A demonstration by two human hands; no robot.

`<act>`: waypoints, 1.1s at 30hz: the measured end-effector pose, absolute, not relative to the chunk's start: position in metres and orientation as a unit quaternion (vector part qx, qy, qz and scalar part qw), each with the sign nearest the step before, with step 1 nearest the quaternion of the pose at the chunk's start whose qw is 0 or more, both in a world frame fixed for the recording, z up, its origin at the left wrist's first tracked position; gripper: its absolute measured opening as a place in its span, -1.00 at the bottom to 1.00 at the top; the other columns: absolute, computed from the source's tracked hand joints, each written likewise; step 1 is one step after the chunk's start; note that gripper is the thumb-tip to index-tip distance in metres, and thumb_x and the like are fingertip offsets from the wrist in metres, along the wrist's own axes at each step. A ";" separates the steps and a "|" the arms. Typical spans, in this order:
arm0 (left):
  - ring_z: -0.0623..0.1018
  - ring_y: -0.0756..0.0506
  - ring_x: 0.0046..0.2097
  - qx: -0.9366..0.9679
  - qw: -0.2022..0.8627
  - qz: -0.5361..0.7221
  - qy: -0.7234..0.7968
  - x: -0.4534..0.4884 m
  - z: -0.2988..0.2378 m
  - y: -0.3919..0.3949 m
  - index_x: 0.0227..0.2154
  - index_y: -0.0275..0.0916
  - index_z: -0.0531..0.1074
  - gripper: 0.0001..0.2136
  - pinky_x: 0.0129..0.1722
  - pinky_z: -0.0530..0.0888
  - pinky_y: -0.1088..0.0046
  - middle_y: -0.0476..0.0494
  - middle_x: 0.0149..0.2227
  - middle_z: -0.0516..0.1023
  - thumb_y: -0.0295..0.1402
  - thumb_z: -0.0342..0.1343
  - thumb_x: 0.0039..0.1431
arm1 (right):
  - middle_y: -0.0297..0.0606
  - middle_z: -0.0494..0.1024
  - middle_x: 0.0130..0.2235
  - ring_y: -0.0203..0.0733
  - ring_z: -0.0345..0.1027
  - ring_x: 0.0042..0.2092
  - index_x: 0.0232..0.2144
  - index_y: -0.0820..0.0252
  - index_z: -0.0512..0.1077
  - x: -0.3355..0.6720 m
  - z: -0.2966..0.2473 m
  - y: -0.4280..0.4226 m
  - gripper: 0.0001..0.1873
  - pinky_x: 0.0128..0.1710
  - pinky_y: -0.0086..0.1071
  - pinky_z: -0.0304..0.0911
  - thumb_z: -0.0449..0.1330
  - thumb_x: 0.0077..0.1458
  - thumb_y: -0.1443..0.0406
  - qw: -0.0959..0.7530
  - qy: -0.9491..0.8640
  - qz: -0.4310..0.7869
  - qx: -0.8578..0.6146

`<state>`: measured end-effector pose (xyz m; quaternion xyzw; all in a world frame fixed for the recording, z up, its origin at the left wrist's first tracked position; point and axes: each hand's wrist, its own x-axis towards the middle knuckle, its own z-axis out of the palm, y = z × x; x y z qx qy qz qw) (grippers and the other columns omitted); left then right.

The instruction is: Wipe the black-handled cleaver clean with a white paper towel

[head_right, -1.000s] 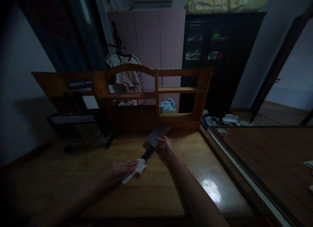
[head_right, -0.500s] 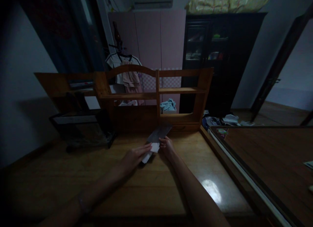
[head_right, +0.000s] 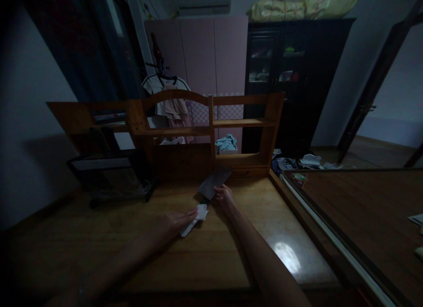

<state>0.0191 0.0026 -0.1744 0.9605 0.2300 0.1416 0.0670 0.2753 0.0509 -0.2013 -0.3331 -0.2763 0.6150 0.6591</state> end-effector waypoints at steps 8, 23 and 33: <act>0.48 -0.15 0.12 0.928 0.152 0.190 0.282 0.011 -0.165 -0.018 0.13 -0.07 0.37 -0.51 0.12 0.41 0.27 -0.09 0.18 0.38 -0.60 -0.01 0.18 | -0.27 0.59 -0.37 -0.27 0.48 -0.42 -0.30 0.18 0.41 0.276 -0.204 0.052 -0.74 -0.37 -0.42 0.41 0.25 -0.12 0.47 0.657 -0.277 0.615 -0.336; 0.53 -0.13 0.06 0.884 0.211 0.284 0.305 0.077 -0.156 0.010 0.04 -0.12 0.48 -0.63 0.10 0.41 0.30 -0.10 0.08 0.50 -0.52 -0.01 0.22 | -0.40 0.46 -0.53 -0.38 0.26 -0.60 -0.42 0.17 0.36 0.276 -0.204 0.055 -0.80 -0.66 -0.54 0.15 0.24 -0.14 0.48 0.662 -0.280 0.610 -0.334; 0.41 -0.12 0.19 0.921 0.146 0.219 0.287 0.051 -0.169 -0.002 0.15 -0.10 0.34 -0.46 0.18 0.35 0.24 -0.11 0.23 0.31 -0.66 -0.03 0.15 | -0.29 0.56 -0.41 -0.30 0.42 -0.47 -0.33 0.18 0.41 0.275 -0.200 0.050 -0.76 -0.50 -0.49 0.32 0.26 -0.14 0.45 0.655 -0.280 0.616 -0.335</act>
